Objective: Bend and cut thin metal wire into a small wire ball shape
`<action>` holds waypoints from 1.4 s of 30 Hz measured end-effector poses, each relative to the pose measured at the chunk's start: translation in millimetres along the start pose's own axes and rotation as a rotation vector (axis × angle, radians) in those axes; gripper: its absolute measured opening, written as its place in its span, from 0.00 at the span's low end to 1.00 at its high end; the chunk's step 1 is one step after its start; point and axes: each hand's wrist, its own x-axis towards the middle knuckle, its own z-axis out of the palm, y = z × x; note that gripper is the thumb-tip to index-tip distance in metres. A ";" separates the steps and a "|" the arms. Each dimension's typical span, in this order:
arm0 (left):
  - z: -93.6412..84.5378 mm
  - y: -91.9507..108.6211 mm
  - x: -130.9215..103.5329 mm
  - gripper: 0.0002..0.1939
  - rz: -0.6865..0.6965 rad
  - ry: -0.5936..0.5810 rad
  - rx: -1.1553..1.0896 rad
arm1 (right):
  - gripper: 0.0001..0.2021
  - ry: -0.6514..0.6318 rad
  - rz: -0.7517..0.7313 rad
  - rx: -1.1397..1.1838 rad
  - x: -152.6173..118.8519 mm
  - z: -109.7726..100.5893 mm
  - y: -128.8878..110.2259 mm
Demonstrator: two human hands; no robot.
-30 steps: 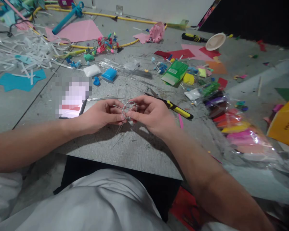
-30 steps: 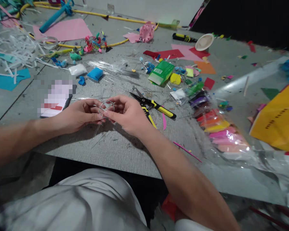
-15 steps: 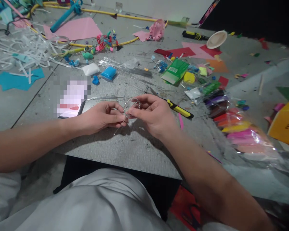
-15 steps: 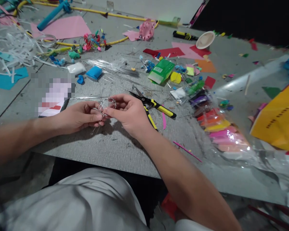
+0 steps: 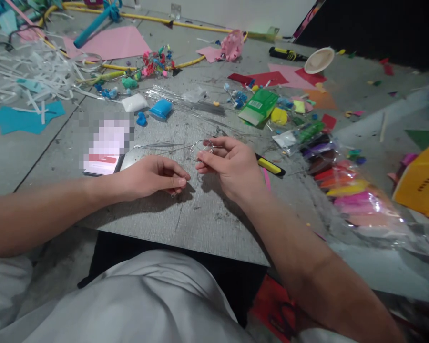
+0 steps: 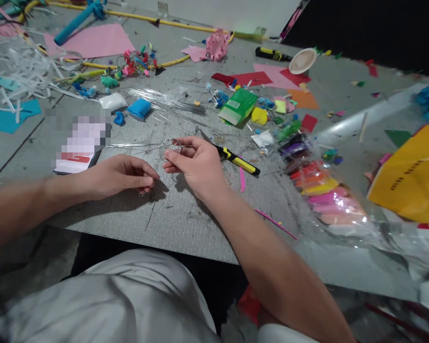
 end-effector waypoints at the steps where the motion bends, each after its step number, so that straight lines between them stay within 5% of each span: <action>1: 0.6 0.1 0.0 0.14 -0.002 -0.002 -0.004 | 0.35 -0.004 -0.003 0.000 -0.8 1.0 -0.4; 8: -3.6 -0.9 -4.0 0.16 -0.023 -0.057 0.058 | 0.29 0.025 -0.012 -0.132 9.4 -12.2 -0.2; 12: -4.7 -2.5 -7.4 0.16 -0.076 -0.076 0.003 | 0.21 0.059 0.015 -0.468 25.2 -36.2 8.5; 16: -0.8 -0.8 -8.0 0.16 -0.076 -0.007 -0.056 | 0.20 0.139 -0.282 -0.968 20.0 -46.2 9.9; 19: 0.2 1.1 -6.5 0.15 -0.042 0.093 -0.093 | 0.25 0.145 -0.395 -1.262 -4.2 -33.5 1.8; 22: -0.9 1.5 -3.8 0.16 -0.025 0.166 -0.143 | 0.25 -0.240 -0.350 -1.426 -35.0 -11.1 -6.4; 24: -0.6 2.3 -2.8 0.15 -0.012 0.194 -0.158 | 0.35 -0.399 -0.347 -1.473 -51.6 1.6 -8.5; 33: 5.8 7.8 -5.9 0.07 -0.040 0.191 -0.156 | 0.34 -0.407 -0.291 -1.436 -70.8 14.1 -6.9; 38: -1.0 1.8 -2.7 0.17 0.003 0.179 -0.115 | 0.44 -0.343 -0.300 -1.597 -81.6 29.7 1.5; 42: -2.5 0.7 -2.7 0.21 0.030 0.185 -0.054 | 0.38 -0.349 -0.374 -1.622 -82.0 30.6 5.1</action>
